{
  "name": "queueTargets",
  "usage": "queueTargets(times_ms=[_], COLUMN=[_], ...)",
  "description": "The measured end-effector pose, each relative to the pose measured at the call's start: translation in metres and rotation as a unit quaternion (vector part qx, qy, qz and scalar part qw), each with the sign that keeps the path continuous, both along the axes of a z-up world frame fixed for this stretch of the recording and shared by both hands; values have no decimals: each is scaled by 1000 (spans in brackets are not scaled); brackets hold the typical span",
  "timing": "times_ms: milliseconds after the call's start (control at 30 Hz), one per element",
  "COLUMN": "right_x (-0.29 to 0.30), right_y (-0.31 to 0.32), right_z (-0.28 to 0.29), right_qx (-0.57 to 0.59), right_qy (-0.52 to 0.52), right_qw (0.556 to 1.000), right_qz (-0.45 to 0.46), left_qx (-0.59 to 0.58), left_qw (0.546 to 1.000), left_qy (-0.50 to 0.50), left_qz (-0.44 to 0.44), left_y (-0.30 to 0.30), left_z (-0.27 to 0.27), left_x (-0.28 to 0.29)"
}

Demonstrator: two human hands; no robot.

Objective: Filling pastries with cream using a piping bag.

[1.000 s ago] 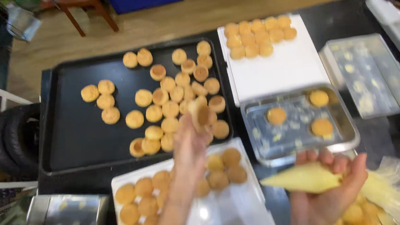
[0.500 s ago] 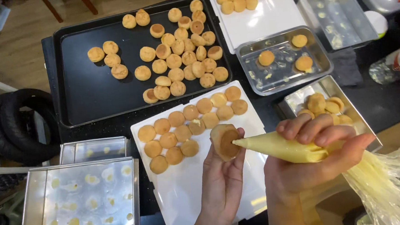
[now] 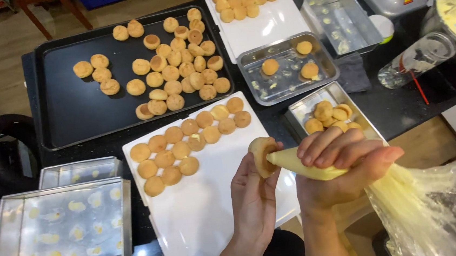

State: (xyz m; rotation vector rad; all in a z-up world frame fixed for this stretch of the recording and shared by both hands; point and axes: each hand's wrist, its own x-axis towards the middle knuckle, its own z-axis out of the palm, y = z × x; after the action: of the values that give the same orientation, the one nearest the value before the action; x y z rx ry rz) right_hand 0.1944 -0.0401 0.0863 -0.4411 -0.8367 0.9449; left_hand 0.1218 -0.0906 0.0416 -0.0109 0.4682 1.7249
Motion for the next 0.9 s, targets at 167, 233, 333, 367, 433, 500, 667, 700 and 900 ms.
queueTargets(times_ms=[167,233,333,367,433,500,667,700,900], right_x=[39,52,65,68,71,75,84,85,92], right_y=[16,25,32,34,38,42,51,52,64], right_z=[17,12,12,14,16,18,19,19,11], right_qx=[-51,-24,-6,-11,-10,-9,-30,-31,-41], right_qy=[26,27,32,36,39,42,61,62,93], right_qw=[998,999,999,999,999,999,997,997,994], right_qz=[-13,-1,11,11,11,11,29,29,39], left_qx=[8,11,8,8,8,9,34,34,44], left_qw=[1000,999,999,999,998,998,994,994,993], left_qy=[24,34,43,44,56,68,103,104,110], left_qz=[-13,-13,-14,-15,-14,-13,-17,-17,-25], left_y=[8,12,16,17,19,21,24,24,31], left_z=[4,13,18,18,20,24,29,30,29], left_x=[37,45,56,59,64,67,72,71,70])
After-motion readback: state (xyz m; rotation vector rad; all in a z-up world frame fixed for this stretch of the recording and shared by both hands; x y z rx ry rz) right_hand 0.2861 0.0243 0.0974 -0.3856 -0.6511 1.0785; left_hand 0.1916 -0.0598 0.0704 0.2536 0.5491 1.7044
